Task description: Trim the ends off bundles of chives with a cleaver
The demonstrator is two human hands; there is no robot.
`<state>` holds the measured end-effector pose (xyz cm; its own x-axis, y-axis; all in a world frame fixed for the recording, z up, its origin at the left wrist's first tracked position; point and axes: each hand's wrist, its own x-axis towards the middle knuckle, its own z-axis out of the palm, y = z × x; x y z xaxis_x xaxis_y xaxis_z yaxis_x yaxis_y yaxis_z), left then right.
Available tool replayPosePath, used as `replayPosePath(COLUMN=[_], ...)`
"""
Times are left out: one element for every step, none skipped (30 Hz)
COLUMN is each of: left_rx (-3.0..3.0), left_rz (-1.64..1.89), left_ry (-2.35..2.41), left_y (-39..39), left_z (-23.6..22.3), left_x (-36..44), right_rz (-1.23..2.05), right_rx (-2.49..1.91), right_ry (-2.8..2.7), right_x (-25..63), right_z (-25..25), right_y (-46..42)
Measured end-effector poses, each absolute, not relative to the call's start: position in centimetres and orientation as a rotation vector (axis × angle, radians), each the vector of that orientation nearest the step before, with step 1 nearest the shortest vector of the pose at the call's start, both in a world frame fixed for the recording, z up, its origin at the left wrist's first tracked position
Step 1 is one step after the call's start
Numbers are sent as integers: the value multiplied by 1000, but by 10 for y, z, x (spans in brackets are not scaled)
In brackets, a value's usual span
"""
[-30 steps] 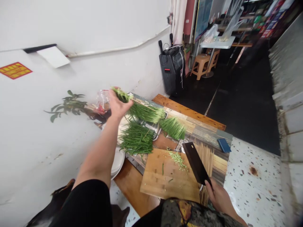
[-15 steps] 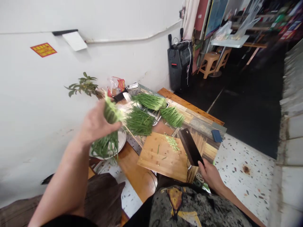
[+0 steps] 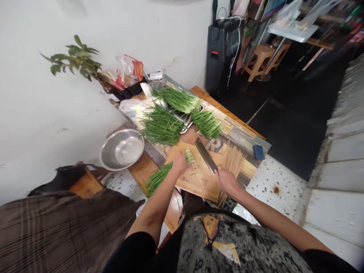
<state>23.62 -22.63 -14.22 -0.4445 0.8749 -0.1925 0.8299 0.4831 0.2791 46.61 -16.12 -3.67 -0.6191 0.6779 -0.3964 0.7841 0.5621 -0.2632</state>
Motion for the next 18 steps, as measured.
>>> replayPosePath(left_rx=[1470, 1491, 1496, 1487, 1470, 1445, 1418, 1391, 1367, 1346, 1327, 1309, 1294, 1286, 1287, 1293, 1302, 1310], left_rz=[225, 233, 230, 222, 214, 206, 200, 193, 180, 160, 137, 111, 87, 68, 59, 52, 45, 38], left_ry=[2401, 2377, 2360, 2357, 2362, 2373, 2387, 2402, 2414, 2423, 2430, 2433, 2433, 2429, 2427, 2424, 2420, 2417], left_y=[-226, -226, -226, -226, -226, -226, -225, -224, -222, -220, -219, -217, -216, -215, -215, -216, -217, -218], left_z=[-147, -150, -153, -155, -156, -156, -155, -154, -152, -150, -148, -145, -143, -142, -141, -140, -140, -140], left_x=[234, 232, 232, 232, 233, 236, 239, 243, 246, 248, 250, 252, 252, 252, 252, 251, 251, 250], right_rz=[-612, -611, -611, -610, -608, -604, -600, -596, -593, -590, -588, -585, -581, -578, -575, -575, -576, -580], right_rx=[1191, 1168, 1148, 1132, 1121, 1114, 1110, 1106, 1101, 1097, 1093, 1091, 1090, 1089, 1087, 1084, 1078, 1072], right_ry=[2541, 2532, 2522, 2508, 2493, 2475, 2456, 2438, 2420, 2403, 2389, 2376, 2364, 2353, 2342, 2333, 2324, 2314], right_x=[458, 451, 444, 438, 433, 429, 426, 423, 420, 418, 416, 415, 413, 412, 411, 410, 409, 408], right_z=[-41, -46, -49, -53, -55, -57, -59, -60, -62, -63, -63, -64, -65, -65, -65, -64, -64, -63], right_y=[-163, -166, -168, -170, -172, -174, -175, -176, -176, -177, -177, -177, -177, -177, -177, -176, -175, -174])
